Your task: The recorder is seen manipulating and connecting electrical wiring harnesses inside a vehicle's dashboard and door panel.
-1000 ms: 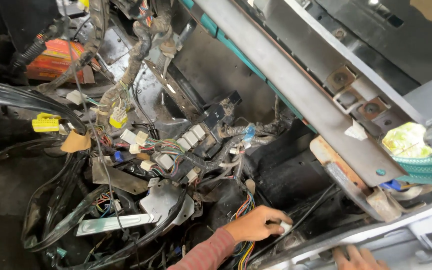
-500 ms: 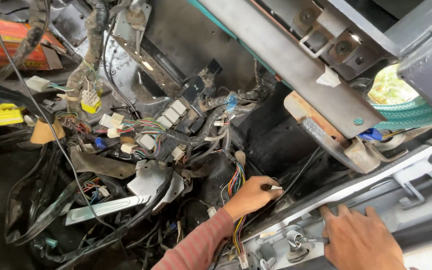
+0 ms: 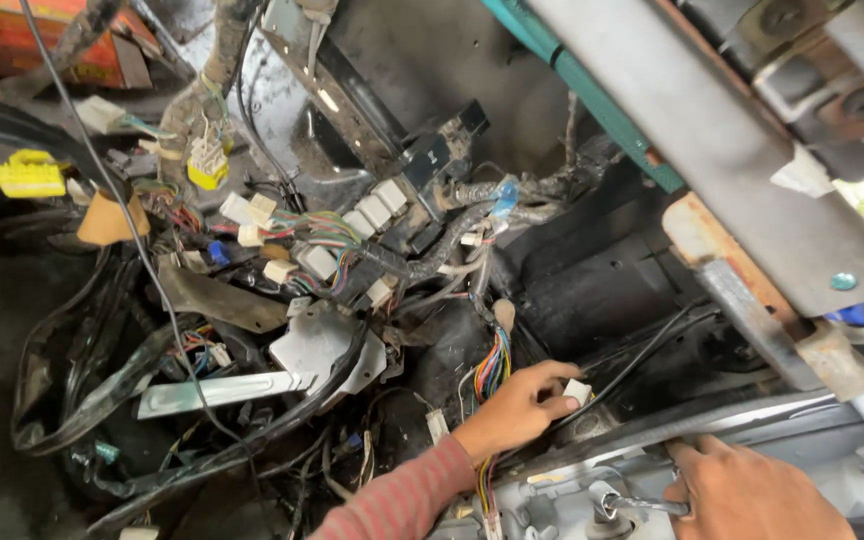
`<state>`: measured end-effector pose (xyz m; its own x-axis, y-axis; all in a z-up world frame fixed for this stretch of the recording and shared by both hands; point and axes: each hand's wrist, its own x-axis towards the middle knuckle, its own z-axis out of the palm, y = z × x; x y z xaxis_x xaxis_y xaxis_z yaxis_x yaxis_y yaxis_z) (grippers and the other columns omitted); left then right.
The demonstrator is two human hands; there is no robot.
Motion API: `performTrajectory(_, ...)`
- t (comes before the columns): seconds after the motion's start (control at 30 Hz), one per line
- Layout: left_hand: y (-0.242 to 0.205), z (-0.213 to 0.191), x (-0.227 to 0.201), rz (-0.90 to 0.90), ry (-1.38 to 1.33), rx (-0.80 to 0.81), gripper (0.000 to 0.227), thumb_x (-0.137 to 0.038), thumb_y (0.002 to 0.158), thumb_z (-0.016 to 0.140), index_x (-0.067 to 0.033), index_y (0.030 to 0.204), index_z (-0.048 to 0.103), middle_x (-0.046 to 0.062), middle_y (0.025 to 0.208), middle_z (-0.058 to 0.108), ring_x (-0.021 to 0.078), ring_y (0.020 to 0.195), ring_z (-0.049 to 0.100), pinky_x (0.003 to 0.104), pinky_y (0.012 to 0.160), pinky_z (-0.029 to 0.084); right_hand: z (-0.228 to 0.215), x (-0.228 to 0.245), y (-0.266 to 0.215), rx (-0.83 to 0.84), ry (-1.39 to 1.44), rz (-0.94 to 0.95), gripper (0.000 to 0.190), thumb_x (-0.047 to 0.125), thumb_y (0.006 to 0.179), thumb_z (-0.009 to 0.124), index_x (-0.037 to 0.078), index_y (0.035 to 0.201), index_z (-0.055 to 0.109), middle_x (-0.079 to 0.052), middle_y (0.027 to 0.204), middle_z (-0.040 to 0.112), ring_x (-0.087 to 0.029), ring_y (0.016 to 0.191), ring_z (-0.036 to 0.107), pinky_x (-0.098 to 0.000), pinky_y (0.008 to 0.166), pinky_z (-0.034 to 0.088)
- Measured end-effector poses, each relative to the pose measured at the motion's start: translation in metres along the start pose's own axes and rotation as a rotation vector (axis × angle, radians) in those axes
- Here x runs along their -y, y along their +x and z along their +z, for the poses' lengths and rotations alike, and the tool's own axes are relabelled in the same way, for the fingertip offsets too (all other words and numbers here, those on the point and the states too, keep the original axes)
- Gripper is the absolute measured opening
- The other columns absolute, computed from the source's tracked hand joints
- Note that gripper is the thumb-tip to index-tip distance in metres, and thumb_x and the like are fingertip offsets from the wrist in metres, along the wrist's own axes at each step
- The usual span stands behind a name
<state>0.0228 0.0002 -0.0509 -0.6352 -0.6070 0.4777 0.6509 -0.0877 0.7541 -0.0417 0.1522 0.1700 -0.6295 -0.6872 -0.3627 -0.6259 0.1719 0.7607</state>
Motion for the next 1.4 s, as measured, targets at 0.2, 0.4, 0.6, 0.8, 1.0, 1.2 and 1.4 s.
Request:
performTrajectory(0.2, 0.004, -0.011, 0.011, 0.017, 0.022, 0.150, 0.042, -0.005, 0.096, 0.067, -0.0035, 0.138, 0.061, 0.012, 0.106, 0.071, 0.0187, 0.098, 0.065, 0.033, 0.089, 0.051, 0.004, -0.002, 0.002, -0.009, 0.137, 0.037, 0.068, 0.039, 0.074, 0.082, 0.013, 0.132, 0.060, 0.005, 0.113, 0.073, -0.020, 0.110, 0.074, -0.0360, 0.097, 0.059)
performTrajectory(0.4, 0.011, -0.015, -0.003, 0.055, 0.012, 0.203, 0.041, 0.000, 0.093, 0.066, -0.0038, 0.134, 0.062, 0.012, 0.109, 0.072, 0.0180, 0.101, 0.066, 0.033, 0.092, 0.052, -0.012, 0.007, -0.002, 0.073, 0.074, 0.090, 0.053, 0.033, 0.089, 0.073, 0.018, 0.137, 0.058, -0.001, 0.129, 0.059, -0.018, 0.130, 0.061, -0.0348, 0.109, 0.054)
performTrajectory(0.6, 0.008, -0.026, -0.023, 0.180, 0.227, 0.277, 0.039, 0.003, 0.090, 0.065, -0.0032, 0.129, 0.064, 0.021, 0.105, 0.074, 0.0280, 0.096, 0.072, 0.039, 0.084, 0.055, -0.010, 0.012, -0.008, -0.006, 0.041, 0.089, 0.077, 0.045, 0.074, 0.080, 0.013, 0.139, 0.056, -0.006, 0.125, 0.063, -0.023, 0.125, 0.064, -0.0397, 0.102, 0.055)
performTrajectory(0.8, 0.010, -0.032, -0.033, 0.227, 0.360, 0.333, 0.045, 0.007, 0.084, 0.059, 0.0007, 0.128, 0.064, 0.027, 0.107, 0.072, 0.0383, 0.099, 0.072, 0.041, 0.083, 0.054, 0.009, -0.005, 0.009, -0.079, 0.131, 0.104, 0.078, 0.052, 0.077, 0.082, 0.009, 0.137, 0.058, -0.004, 0.120, 0.072, -0.023, 0.121, 0.068, -0.0374, 0.110, 0.051)
performTrajectory(1.0, 0.009, -0.021, -0.032, 0.160, 0.442, 0.379, 0.053, 0.008, 0.079, 0.053, 0.0030, 0.131, 0.063, 0.028, 0.102, 0.070, 0.0390, 0.096, 0.072, 0.043, 0.079, 0.055, 0.003, -0.002, -0.004, -0.063, 0.144, 0.164, 0.077, 0.050, 0.075, 0.082, 0.009, 0.136, 0.058, -0.004, 0.120, 0.072, -0.022, 0.120, 0.070, -0.0367, 0.108, 0.052)
performTrajectory(1.2, 0.019, -0.021, -0.026, 0.304, 0.542, 0.346, 0.054, 0.007, 0.082, 0.060, 0.0038, 0.136, 0.061, 0.028, 0.096, 0.070, 0.0414, 0.090, 0.069, 0.045, 0.079, 0.053, 0.014, -0.012, -0.004, -0.248, -0.008, 0.237, 0.063, 0.048, 0.073, 0.076, 0.028, 0.131, 0.061, 0.006, 0.123, 0.071, -0.013, 0.122, 0.067, -0.0392, 0.100, 0.055)
performTrajectory(1.4, 0.019, -0.027, -0.010, 0.134, 0.295, 0.233, 0.035, -0.012, 0.086, 0.075, 0.0017, 0.118, 0.070, 0.017, 0.092, 0.076, 0.0315, 0.084, 0.074, 0.039, 0.076, 0.056, -0.010, 0.000, -0.016, -0.119, -0.003, 0.281, 0.059, 0.048, 0.076, 0.072, 0.033, 0.132, 0.058, 0.013, 0.120, 0.074, -0.007, 0.121, 0.070, -0.0352, 0.104, 0.054)
